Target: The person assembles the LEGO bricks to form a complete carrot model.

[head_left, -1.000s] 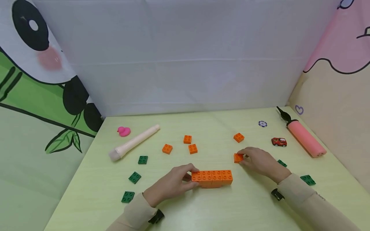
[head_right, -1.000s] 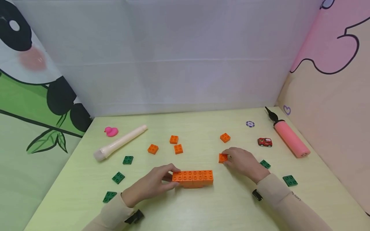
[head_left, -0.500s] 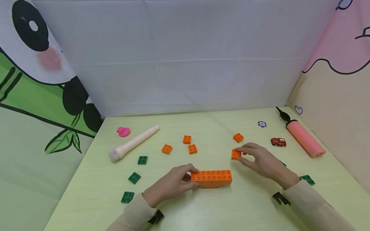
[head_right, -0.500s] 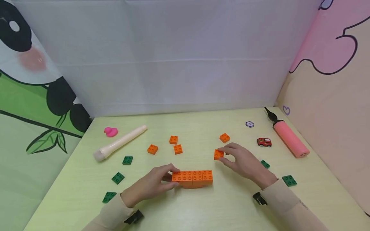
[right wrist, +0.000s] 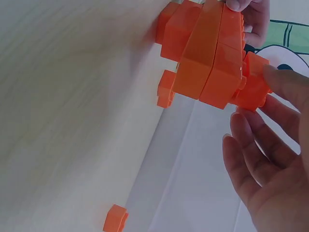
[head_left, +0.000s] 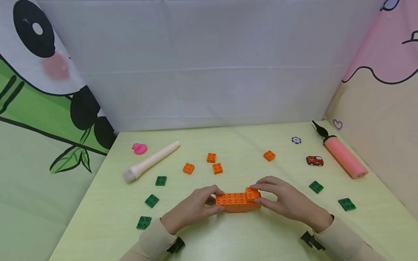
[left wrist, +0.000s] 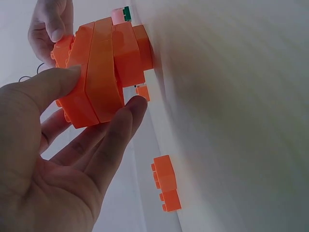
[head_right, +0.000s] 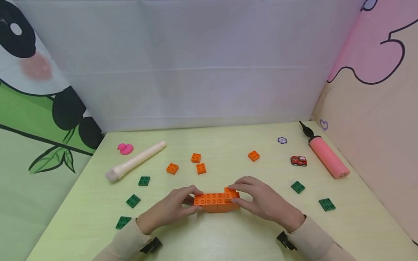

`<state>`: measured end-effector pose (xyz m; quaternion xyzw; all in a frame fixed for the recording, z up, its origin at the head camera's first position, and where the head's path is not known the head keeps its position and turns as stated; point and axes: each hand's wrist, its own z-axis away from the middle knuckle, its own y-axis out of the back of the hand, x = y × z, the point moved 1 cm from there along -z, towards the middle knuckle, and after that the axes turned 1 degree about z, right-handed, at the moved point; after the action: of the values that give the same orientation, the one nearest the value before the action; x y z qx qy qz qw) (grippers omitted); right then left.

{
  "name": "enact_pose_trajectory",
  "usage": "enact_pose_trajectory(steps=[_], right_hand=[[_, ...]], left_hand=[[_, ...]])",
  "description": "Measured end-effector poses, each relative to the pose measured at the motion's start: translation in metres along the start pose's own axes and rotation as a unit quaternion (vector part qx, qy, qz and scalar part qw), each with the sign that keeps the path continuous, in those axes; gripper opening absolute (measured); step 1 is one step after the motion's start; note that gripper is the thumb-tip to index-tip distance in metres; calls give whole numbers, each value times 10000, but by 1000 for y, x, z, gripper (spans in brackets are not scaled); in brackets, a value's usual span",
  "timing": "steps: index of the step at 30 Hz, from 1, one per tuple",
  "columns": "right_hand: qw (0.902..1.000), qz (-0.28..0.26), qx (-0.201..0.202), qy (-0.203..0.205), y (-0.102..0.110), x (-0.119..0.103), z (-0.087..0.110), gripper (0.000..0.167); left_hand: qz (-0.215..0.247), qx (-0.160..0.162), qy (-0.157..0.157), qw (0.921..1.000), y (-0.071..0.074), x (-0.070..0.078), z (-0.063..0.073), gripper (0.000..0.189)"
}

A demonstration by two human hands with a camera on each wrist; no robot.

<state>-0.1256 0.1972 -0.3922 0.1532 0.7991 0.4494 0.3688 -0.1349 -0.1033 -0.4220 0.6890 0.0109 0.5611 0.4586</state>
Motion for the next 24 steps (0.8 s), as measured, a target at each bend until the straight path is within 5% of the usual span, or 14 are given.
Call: enact_pose_trajectory(steps=[19, 24], right_hand=[[9975, -335, -512, -361, -1, 1, -2, 31], [9984, -394, -407, -57, -3, 4, -4, 30]], left_hand=[[3, 63, -115, 9999, -2, -1, 0, 27], [46, 98, -109, 9999, -2, -2, 0, 28]])
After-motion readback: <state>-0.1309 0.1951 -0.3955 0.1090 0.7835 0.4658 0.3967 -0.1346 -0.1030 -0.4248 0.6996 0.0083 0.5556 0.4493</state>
